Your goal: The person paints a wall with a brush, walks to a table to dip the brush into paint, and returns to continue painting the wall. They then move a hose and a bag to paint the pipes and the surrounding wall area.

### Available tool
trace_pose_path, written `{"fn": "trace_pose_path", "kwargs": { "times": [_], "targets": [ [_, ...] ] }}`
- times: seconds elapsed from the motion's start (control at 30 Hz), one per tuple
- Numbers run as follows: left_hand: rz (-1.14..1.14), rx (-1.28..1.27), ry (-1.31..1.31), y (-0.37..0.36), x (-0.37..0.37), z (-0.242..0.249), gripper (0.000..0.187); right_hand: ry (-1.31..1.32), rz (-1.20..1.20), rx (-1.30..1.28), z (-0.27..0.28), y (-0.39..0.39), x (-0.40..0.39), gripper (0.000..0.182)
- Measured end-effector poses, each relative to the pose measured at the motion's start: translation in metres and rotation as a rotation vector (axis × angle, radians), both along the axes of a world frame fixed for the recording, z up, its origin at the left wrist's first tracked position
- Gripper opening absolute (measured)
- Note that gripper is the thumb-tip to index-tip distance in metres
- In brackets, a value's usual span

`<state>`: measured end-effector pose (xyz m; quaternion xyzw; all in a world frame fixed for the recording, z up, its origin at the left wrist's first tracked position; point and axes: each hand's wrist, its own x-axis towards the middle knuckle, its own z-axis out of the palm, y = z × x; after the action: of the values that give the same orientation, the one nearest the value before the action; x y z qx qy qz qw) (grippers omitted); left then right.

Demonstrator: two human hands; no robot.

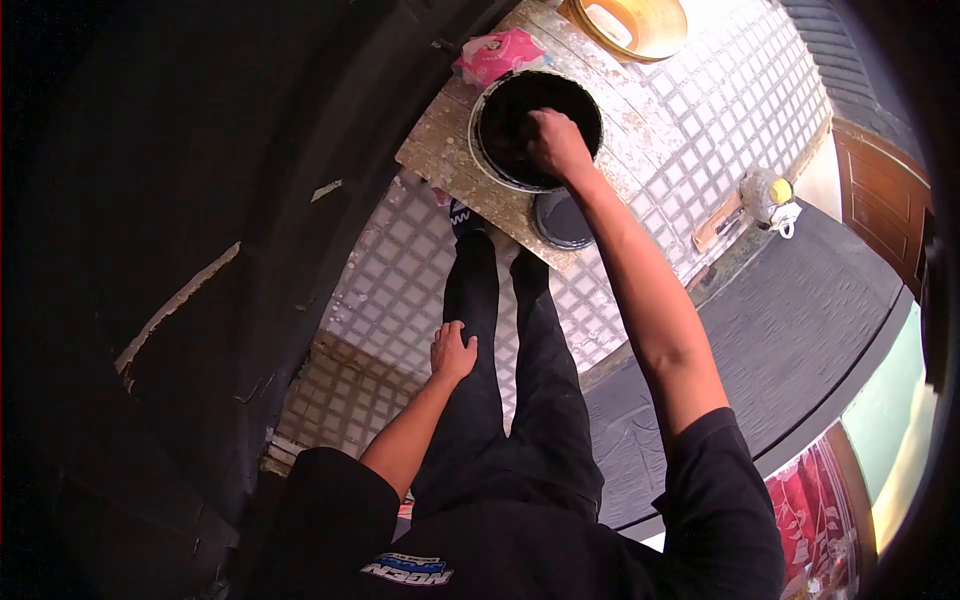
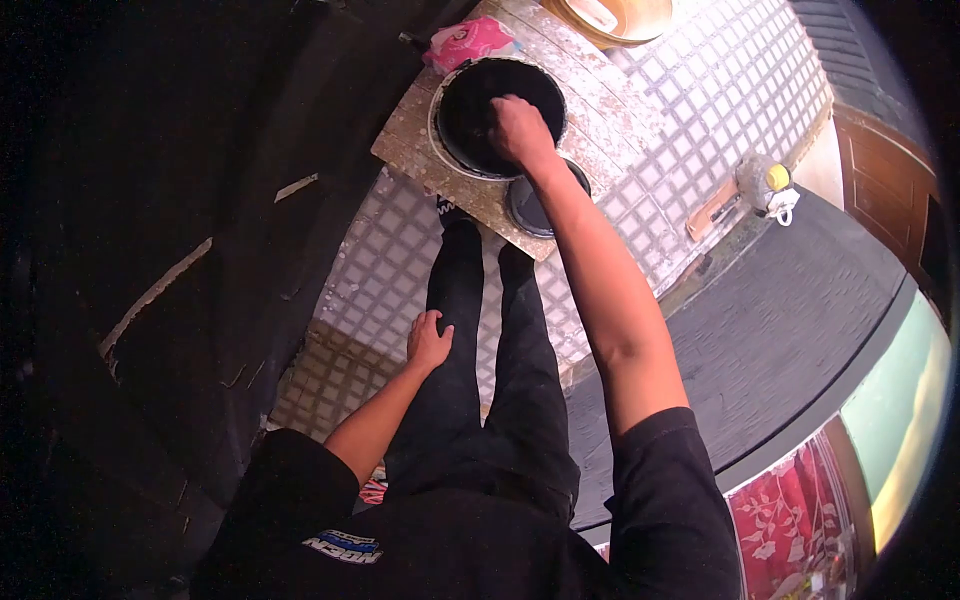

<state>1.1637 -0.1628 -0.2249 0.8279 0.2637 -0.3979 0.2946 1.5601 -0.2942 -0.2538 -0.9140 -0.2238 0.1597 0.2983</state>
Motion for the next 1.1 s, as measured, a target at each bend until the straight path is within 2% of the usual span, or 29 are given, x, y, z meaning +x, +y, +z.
{"fn": "trace_pose_path", "kwargs": {
  "times": [0.07, 0.1, 0.17, 0.2, 0.3, 0.33, 0.43, 0.47, 0.6, 0.67, 0.77, 0.93, 1.03, 1.1],
  "targets": [
    [-0.018, 0.002, 0.012, 0.000, 0.001, 0.000, 0.039, 0.180, -0.072, -0.029, 0.011, 0.003, 0.003, 0.016],
    [-0.019, 0.004, 0.010, 0.000, 0.000, 0.000, 0.039, 0.178, -0.073, -0.026, 0.019, 0.003, 0.005, 0.016],
    [-0.008, 0.004, -0.003, -0.001, 0.000, 0.000, 0.039, 0.211, -0.367, 0.138, 0.030, 0.002, 0.004, 0.019],
    [-0.011, 0.005, -0.005, -0.002, 0.001, 0.001, 0.039, 0.209, -0.371, 0.140, 0.035, -0.002, 0.004, 0.019],
    [-0.030, 0.009, 0.035, -0.006, 0.005, 0.001, 0.039, 0.408, -0.570, 0.432, 0.054, -0.023, -0.003, 0.021],
    [-0.040, 0.016, 0.040, -0.007, 0.005, 0.000, 0.039, 0.405, -0.580, 0.429, 0.062, -0.030, -0.010, 0.021],
    [-0.057, 0.018, 0.049, -0.010, 0.006, -0.002, 0.039, 0.488, -0.765, 0.880, 0.090, -0.050, -0.034, 0.022],
    [-0.052, 0.019, 0.052, -0.011, 0.007, -0.003, 0.039, 0.488, -0.773, 0.879, 0.099, -0.059, -0.043, 0.022],
    [-0.107, 0.025, 0.037, -0.015, 0.001, -0.010, 0.038, 0.545, -1.071, 1.210, 0.117, -0.095, -0.089, 0.027],
    [-0.128, 0.052, 0.055, -0.018, 0.002, -0.010, 0.037, 0.563, -1.162, 1.353, 0.109, -0.113, -0.115, 0.026],
    [-0.151, 0.067, 0.061, -0.021, 0.003, -0.011, 0.037, 0.625, -1.256, 1.469, 0.061, -0.138, -0.153, 0.024],
    [-0.202, 0.086, 0.024, -0.026, -0.002, -0.017, 0.036, 0.712, -1.400, 1.499, -0.026, -0.151, -0.182, 0.022],
    [-0.223, 0.095, 0.000, -0.027, -0.010, -0.017, 0.035, 0.686, -1.522, 1.241, -0.055, -0.152, -0.190, 0.022],
    [-0.232, 0.094, -0.019, -0.029, -0.008, -0.018, 0.035, 0.625, -1.477, 1.148, -0.054, -0.155, -0.190, 0.023]
  ]
}}
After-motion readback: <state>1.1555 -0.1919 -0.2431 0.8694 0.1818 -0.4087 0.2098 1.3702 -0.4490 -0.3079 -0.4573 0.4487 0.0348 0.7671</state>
